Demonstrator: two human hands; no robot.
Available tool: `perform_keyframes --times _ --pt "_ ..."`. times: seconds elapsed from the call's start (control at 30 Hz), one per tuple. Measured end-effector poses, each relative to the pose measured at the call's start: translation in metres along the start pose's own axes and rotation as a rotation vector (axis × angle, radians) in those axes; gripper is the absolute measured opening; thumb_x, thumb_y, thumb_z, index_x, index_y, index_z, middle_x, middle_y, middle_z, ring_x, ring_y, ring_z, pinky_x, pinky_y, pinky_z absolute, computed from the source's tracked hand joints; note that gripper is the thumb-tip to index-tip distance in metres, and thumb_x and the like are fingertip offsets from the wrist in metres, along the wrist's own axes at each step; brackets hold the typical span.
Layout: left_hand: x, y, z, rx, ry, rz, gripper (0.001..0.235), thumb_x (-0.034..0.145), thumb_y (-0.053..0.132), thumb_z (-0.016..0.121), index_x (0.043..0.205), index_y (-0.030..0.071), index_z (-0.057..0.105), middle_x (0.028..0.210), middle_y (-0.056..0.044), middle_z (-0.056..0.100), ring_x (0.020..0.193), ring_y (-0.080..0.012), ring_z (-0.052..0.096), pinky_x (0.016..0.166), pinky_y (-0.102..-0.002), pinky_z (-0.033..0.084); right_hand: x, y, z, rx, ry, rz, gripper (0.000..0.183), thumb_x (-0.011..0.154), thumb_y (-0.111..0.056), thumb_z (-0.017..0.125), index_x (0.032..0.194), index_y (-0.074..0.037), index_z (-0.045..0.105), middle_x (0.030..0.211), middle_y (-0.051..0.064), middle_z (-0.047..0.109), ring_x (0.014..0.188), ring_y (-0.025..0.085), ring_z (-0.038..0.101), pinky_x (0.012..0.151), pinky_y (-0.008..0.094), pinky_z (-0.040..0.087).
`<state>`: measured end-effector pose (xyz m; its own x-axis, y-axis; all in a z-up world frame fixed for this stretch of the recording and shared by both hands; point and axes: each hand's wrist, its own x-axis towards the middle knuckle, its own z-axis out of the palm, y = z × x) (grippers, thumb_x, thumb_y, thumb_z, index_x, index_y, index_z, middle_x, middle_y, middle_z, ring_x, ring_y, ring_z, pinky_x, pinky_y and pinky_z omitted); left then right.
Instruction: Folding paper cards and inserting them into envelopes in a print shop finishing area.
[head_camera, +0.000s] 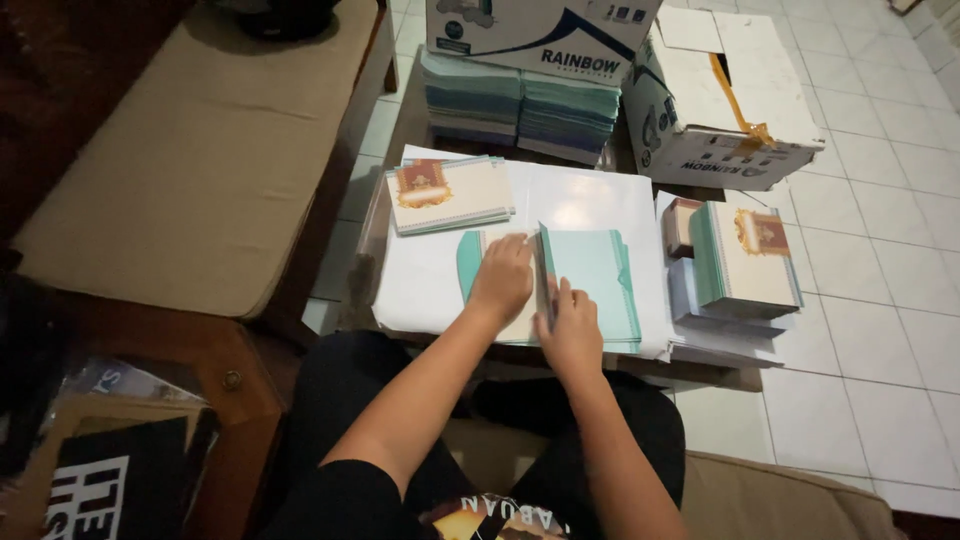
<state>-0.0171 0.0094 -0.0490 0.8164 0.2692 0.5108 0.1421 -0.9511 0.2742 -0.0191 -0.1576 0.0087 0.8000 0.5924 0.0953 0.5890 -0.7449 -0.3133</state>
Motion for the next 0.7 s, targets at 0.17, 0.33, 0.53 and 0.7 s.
perform_keyframes --times 0.17,0.33,0.53,0.7 --pt "-0.001 0.001 -0.005 -0.069 0.036 0.068 0.033 0.091 0.001 0.048 0.117 0.006 0.068 0.121 -0.011 0.065 0.124 -0.0273 0.061 0.105 -0.038 0.047 0.032 0.028 0.018 0.374 -0.036 0.172 0.072 0.087 -0.004 0.06 0.156 -0.002 0.041 0.133 0.024 0.057 0.125 0.039 0.06 0.101 0.047 0.055" --pt "0.001 0.013 -0.029 -0.119 0.035 0.14 0.027 0.094 0.005 0.061 0.119 0.015 0.067 0.132 -0.006 0.061 0.136 -0.0239 0.053 0.112 -0.038 0.045 0.041 0.074 0.036 1.206 -0.109 0.351 0.069 0.088 -0.001 0.059 0.155 -0.004 0.043 0.132 0.024 0.063 0.122 0.039 0.06 0.102 0.052 0.049" --pt "-0.001 0.008 -0.005 -0.168 0.074 0.216 0.012 0.092 0.015 0.068 0.103 0.019 0.067 0.138 -0.006 0.057 0.136 -0.0287 0.052 0.113 -0.044 0.044 0.035 0.099 0.055 1.64 -0.186 0.419 0.045 0.09 0.003 0.061 0.134 -0.002 0.061 0.108 0.011 0.075 0.094 0.021 0.073 0.079 0.032 0.059" --pt "0.0 0.007 -0.007 -0.16 0.061 0.177 0.006 0.093 0.011 0.068 0.097 0.015 0.065 0.134 -0.007 0.058 0.134 -0.0273 0.055 0.108 -0.042 0.047 0.008 0.024 -0.028 1.02 -0.191 0.086 0.049 0.112 -0.03 0.032 0.14 -0.006 0.064 0.158 0.025 0.043 0.149 0.047 0.032 0.117 0.059 0.034"
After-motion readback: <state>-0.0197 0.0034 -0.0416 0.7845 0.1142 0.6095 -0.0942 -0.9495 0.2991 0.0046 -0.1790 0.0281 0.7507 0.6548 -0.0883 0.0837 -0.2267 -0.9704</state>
